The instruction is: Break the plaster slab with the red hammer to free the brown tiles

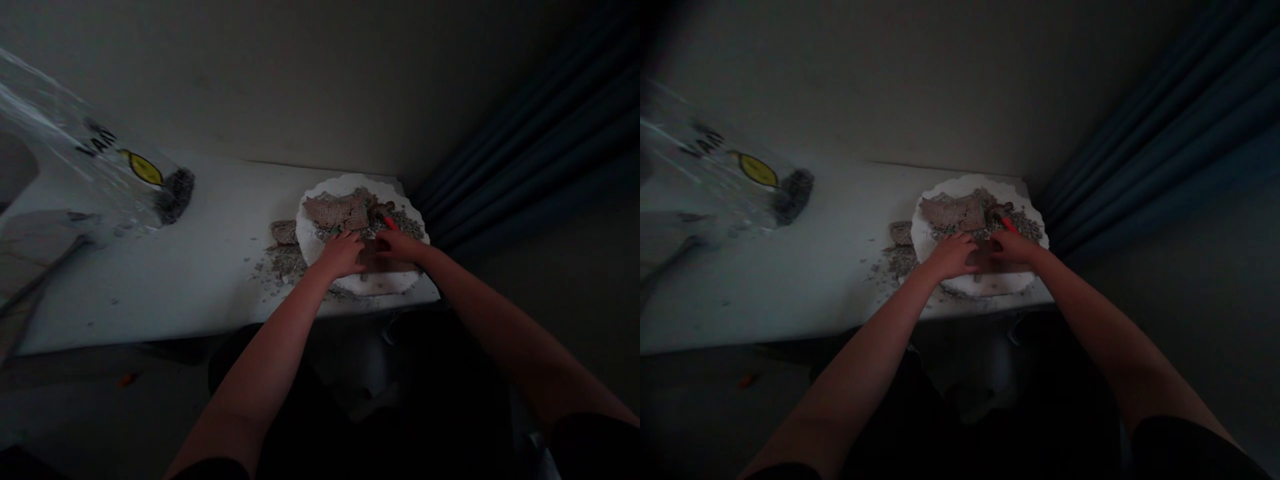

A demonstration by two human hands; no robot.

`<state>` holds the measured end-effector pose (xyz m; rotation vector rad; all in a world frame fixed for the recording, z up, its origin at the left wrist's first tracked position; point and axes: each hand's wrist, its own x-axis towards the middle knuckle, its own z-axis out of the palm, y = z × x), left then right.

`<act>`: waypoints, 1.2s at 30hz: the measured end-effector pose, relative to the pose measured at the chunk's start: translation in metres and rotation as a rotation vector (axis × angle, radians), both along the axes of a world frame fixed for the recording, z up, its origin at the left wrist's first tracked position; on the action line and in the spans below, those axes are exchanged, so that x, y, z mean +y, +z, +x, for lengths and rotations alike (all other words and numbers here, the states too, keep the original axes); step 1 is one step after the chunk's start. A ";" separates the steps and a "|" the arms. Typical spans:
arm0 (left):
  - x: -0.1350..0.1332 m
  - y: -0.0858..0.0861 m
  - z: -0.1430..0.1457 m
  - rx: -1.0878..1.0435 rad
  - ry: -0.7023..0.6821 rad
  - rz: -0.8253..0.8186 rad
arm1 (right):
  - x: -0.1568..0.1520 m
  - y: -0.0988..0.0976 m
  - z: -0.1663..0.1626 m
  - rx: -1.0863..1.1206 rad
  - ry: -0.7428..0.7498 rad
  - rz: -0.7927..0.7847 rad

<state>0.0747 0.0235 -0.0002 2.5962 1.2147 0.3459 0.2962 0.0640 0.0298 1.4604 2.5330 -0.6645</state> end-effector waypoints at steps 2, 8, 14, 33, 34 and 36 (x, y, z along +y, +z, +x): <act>0.001 0.000 0.007 -0.028 -0.004 0.005 | -0.023 -0.008 0.009 0.043 -0.079 0.159; 0.006 -0.007 0.047 -0.045 0.086 -0.051 | -0.069 -0.041 0.025 0.172 -0.226 0.391; 0.026 -0.003 0.072 0.066 0.198 -0.181 | -0.056 -0.038 0.026 0.244 -0.175 0.286; 0.067 0.029 0.091 0.523 -0.010 -0.384 | -0.047 -0.015 0.038 0.276 -0.051 0.127; 0.068 0.028 0.092 0.525 -0.015 -0.386 | -0.047 -0.016 0.039 0.286 -0.047 0.132; 0.069 0.029 0.093 0.544 -0.022 -0.390 | -0.046 -0.016 0.039 0.295 -0.040 0.136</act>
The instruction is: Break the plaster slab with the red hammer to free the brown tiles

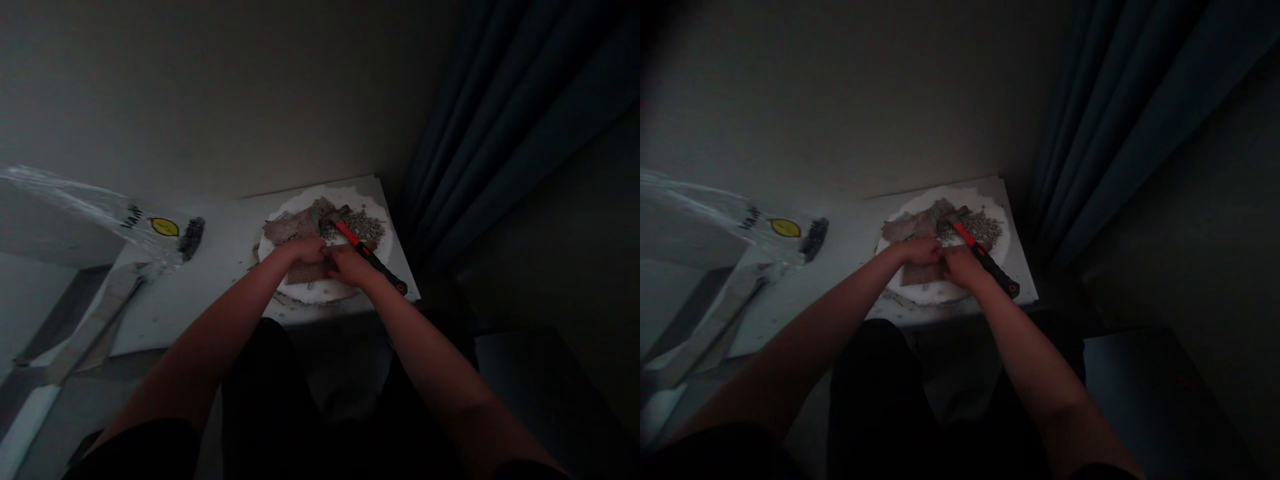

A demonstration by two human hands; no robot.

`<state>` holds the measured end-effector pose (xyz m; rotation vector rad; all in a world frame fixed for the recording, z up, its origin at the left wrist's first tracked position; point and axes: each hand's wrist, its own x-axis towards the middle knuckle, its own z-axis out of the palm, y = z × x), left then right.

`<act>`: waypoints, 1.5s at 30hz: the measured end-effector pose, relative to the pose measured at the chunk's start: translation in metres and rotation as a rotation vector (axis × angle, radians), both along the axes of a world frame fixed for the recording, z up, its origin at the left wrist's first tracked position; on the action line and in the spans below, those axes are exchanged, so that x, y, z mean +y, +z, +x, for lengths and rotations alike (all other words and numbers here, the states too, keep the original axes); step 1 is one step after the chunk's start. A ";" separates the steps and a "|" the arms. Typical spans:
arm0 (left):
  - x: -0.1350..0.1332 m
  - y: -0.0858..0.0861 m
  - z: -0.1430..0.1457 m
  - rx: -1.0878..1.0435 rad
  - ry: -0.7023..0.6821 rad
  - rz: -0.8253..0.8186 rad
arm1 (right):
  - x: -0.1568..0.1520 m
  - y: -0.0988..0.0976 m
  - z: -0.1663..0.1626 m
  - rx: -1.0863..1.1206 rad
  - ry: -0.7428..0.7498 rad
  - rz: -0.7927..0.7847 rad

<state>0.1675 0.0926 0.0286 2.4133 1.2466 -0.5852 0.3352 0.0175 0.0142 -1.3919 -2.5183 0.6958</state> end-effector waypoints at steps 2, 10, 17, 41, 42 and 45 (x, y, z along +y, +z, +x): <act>0.000 0.002 0.001 0.021 -0.009 -0.013 | 0.000 0.001 0.000 -0.002 0.001 0.001; 0.000 0.006 0.001 -0.011 -0.002 -0.053 | 0.000 -0.001 0.001 0.011 -0.002 0.024; -0.003 0.004 -0.001 -0.038 0.008 -0.031 | 0.000 0.002 0.000 -0.002 -0.016 -0.005; 0.001 0.009 0.000 -0.059 -0.015 -0.081 | -0.002 0.004 0.000 0.017 -0.017 0.003; 0.001 0.009 0.000 -0.051 -0.016 -0.072 | -0.002 0.004 0.000 0.018 -0.014 0.006; 0.001 0.008 0.000 -0.029 -0.029 -0.063 | -0.002 0.004 0.000 0.023 -0.008 0.011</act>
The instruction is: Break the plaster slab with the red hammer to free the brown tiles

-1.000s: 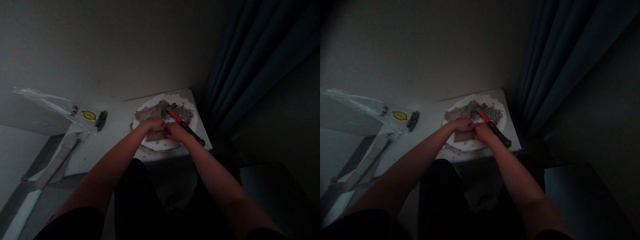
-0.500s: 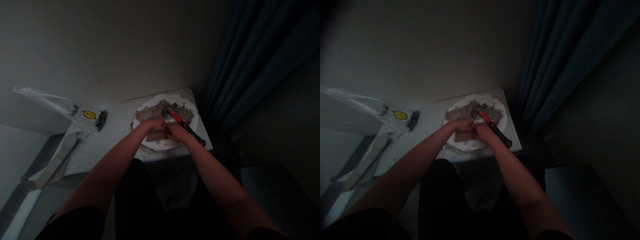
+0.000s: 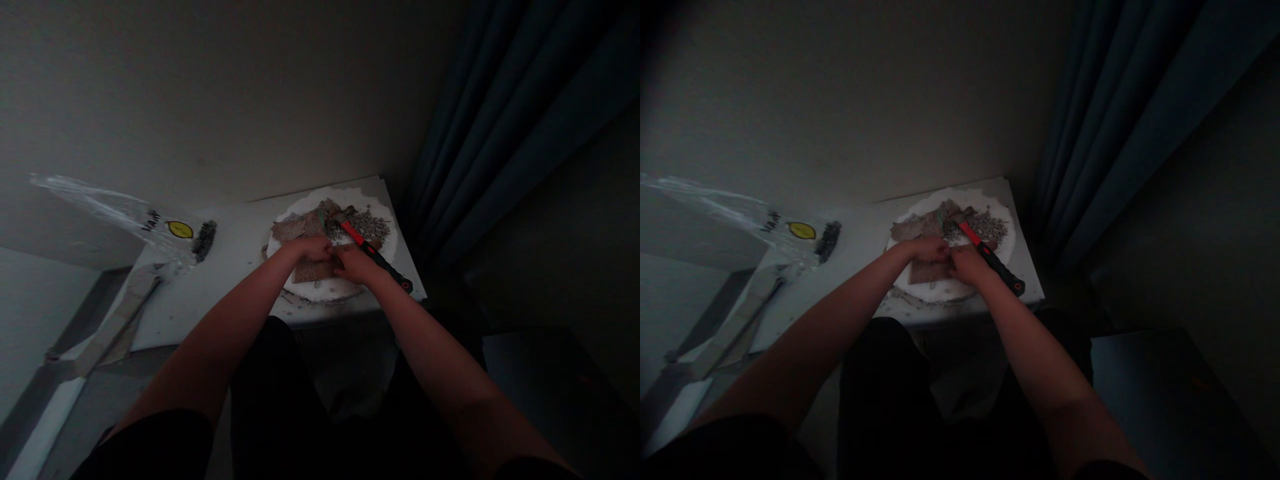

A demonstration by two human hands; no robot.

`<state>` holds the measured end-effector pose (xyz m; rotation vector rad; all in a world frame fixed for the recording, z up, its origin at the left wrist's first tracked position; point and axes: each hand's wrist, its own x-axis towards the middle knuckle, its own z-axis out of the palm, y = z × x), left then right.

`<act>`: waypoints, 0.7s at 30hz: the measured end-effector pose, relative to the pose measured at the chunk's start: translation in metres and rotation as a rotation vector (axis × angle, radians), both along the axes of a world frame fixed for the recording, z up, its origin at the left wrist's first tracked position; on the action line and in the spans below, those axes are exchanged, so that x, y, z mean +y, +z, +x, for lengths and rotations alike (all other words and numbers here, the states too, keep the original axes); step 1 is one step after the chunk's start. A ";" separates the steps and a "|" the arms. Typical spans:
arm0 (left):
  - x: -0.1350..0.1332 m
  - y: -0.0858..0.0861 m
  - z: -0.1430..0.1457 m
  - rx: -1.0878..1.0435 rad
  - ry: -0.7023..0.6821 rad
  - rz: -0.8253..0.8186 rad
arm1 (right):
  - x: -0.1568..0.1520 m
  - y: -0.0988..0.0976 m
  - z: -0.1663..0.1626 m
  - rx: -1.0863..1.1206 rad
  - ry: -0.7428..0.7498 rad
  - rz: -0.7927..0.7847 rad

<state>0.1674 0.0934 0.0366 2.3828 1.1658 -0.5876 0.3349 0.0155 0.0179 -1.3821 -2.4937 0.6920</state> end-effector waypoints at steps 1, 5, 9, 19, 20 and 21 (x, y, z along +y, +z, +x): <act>0.000 0.000 0.000 0.007 -0.006 -0.005 | 0.000 0.000 0.000 0.001 -0.002 -0.002; 0.000 0.001 0.001 0.012 -0.009 -0.006 | 0.000 0.000 -0.001 -0.021 -0.022 -0.033; -0.001 0.002 0.001 -0.013 0.007 -0.022 | 0.000 0.002 0.000 -0.011 -0.020 -0.033; -0.007 0.000 -0.005 -0.082 0.067 0.030 | 0.000 -0.003 -0.004 0.012 -0.091 -0.041; -0.008 0.000 -0.006 -0.079 0.068 0.046 | 0.001 -0.005 -0.005 0.024 -0.104 -0.038; -0.010 0.000 -0.006 -0.076 0.067 0.067 | 0.001 -0.006 -0.006 0.034 -0.115 -0.034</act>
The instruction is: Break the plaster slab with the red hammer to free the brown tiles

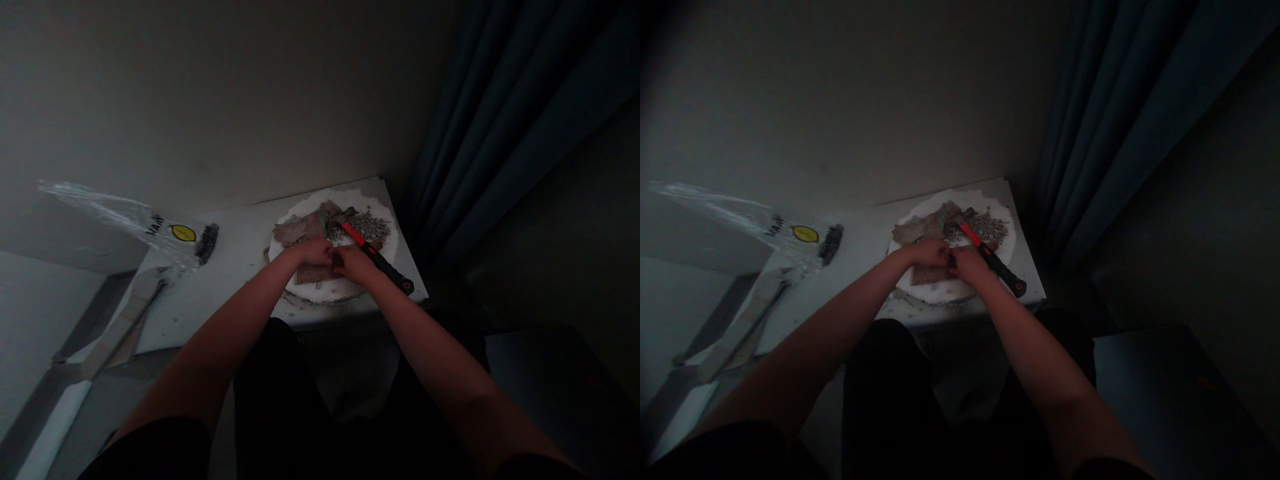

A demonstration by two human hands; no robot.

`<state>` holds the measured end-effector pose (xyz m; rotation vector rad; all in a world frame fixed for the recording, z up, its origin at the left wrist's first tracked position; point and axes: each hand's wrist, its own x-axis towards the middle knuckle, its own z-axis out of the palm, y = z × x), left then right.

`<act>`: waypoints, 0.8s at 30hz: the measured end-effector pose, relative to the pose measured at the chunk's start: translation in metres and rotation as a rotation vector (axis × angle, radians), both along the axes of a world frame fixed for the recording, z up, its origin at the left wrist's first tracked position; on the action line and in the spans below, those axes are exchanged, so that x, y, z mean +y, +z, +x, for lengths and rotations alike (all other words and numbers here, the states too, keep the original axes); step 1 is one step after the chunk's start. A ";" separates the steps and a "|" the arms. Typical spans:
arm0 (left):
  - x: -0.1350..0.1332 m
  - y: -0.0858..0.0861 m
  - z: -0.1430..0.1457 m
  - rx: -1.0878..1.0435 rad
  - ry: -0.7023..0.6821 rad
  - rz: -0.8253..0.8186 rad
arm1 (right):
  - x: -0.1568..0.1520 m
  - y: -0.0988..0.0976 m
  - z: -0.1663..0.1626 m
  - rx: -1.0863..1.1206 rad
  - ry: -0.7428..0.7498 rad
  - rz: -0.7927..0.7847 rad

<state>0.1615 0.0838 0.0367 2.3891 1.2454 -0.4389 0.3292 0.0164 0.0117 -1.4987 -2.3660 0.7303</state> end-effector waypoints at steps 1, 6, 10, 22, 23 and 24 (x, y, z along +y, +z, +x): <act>-0.002 0.000 0.000 0.003 -0.004 0.023 | 0.000 -0.001 -0.001 0.008 -0.006 0.005; -0.015 0.002 0.003 0.035 -0.071 0.168 | 0.001 -0.002 -0.003 0.006 -0.013 -0.024; -0.026 0.002 0.009 0.085 -0.079 0.270 | 0.002 -0.005 -0.002 0.031 -0.012 -0.011; -0.033 0.000 0.014 0.172 -0.060 0.323 | 0.005 -0.009 -0.003 0.033 -0.007 -0.006; -0.034 0.000 0.015 0.178 -0.058 0.325 | 0.005 -0.009 -0.002 0.034 -0.007 -0.010; -0.034 0.000 0.015 0.180 -0.058 0.327 | 0.005 -0.008 -0.002 0.035 -0.007 -0.014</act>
